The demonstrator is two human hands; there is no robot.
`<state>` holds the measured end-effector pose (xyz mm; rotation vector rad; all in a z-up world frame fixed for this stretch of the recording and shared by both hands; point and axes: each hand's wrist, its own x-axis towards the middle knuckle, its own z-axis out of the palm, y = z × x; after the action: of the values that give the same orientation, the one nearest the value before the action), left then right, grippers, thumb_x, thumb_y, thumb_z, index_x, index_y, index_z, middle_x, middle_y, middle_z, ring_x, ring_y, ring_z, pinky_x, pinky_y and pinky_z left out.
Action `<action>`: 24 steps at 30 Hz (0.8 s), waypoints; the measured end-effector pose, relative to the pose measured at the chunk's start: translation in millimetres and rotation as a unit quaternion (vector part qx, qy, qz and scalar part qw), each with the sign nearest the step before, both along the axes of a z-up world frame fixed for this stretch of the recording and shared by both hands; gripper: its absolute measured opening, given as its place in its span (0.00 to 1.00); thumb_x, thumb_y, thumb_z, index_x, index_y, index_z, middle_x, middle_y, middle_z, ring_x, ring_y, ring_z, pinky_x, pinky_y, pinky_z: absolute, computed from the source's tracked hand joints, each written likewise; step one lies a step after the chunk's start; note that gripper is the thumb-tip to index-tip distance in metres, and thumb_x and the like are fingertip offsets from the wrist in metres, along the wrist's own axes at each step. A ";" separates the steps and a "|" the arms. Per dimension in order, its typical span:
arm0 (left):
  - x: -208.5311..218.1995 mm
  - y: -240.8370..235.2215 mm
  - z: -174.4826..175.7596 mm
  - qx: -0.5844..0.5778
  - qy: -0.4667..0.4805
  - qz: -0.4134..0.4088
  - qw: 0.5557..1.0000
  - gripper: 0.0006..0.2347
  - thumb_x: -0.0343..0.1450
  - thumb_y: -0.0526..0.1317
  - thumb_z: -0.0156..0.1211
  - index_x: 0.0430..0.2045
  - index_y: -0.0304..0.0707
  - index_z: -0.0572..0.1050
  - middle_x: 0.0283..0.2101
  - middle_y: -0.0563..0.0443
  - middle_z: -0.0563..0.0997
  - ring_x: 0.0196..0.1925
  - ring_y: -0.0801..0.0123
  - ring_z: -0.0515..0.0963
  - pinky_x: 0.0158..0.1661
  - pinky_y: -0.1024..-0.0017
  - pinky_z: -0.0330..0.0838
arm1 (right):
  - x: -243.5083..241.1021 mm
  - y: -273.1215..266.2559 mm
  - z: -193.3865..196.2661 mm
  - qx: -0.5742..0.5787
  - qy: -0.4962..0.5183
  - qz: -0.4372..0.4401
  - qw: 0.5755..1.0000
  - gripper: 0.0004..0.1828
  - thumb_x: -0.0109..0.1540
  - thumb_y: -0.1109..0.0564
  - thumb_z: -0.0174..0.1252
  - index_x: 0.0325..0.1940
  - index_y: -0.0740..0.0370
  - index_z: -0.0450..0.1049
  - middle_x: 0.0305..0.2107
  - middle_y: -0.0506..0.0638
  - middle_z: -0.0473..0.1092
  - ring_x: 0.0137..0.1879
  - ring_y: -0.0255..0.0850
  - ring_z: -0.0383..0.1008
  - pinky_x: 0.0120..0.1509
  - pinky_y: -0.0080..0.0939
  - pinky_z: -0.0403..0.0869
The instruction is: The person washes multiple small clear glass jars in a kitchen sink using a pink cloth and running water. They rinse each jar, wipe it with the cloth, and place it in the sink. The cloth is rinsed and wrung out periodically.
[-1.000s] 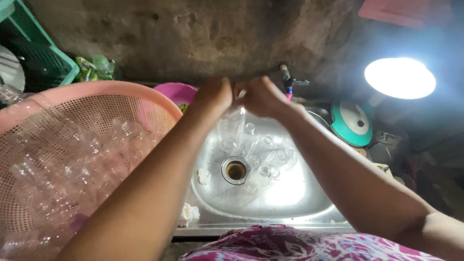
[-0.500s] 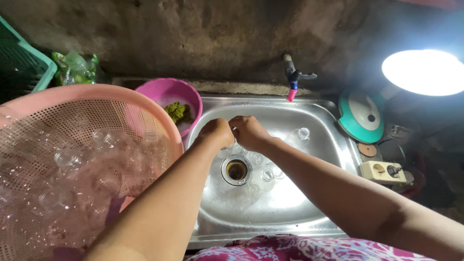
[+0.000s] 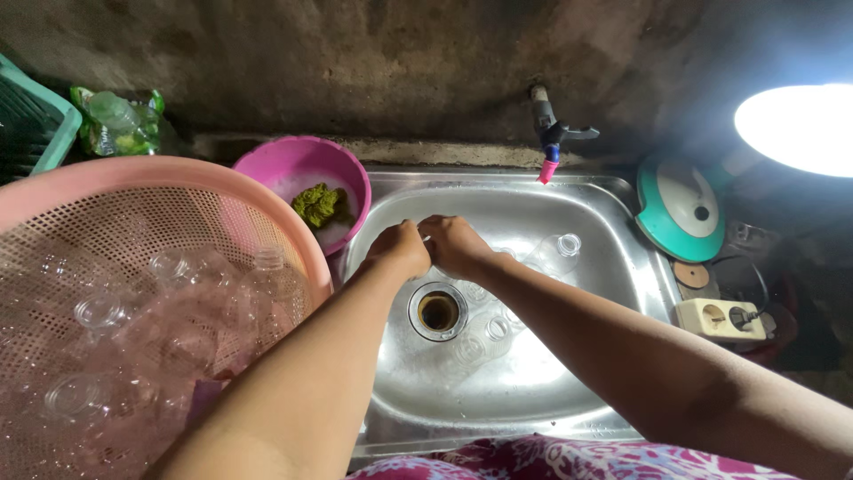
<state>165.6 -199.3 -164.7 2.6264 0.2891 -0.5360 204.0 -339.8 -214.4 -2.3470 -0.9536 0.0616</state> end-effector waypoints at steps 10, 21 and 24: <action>11.5 0.7 -28.9 -0.030 0.042 0.020 0.998 0.27 0.68 0.38 0.64 0.63 0.35 0.65 0.59 0.36 0.77 0.63 0.51 0.77 0.58 0.59 0.74 | 9.6 -0.6 -26.5 -0.066 0.018 0.013 0.998 0.19 0.55 0.59 0.64 0.50 0.65 0.76 0.48 0.62 0.75 0.56 0.59 0.75 0.59 0.52 0.74; 21.0 -1.6 -60.4 -0.033 0.046 0.045 0.997 0.30 0.68 0.42 0.66 0.64 0.37 0.60 0.59 0.37 0.77 0.63 0.50 0.76 0.60 0.58 0.72 | 9.2 -2.6 -30.9 -0.073 0.028 0.064 0.995 0.28 0.56 0.63 0.63 0.61 0.64 0.70 0.56 0.62 0.71 0.65 0.56 0.69 0.66 0.48 0.72; 22.3 -2.6 -61.4 -0.026 0.036 0.028 0.999 0.30 0.67 0.41 0.66 0.64 0.37 0.60 0.60 0.37 0.77 0.64 0.49 0.76 0.60 0.57 0.72 | 7.2 -4.3 -23.7 -0.094 0.064 0.032 0.993 0.30 0.56 0.63 0.62 0.63 0.62 0.69 0.58 0.62 0.69 0.65 0.56 0.69 0.65 0.48 0.72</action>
<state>187.9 -201.9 -226.1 2.5441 0.3660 -0.6115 211.2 -344.1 -238.1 -2.4483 -0.9978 0.3384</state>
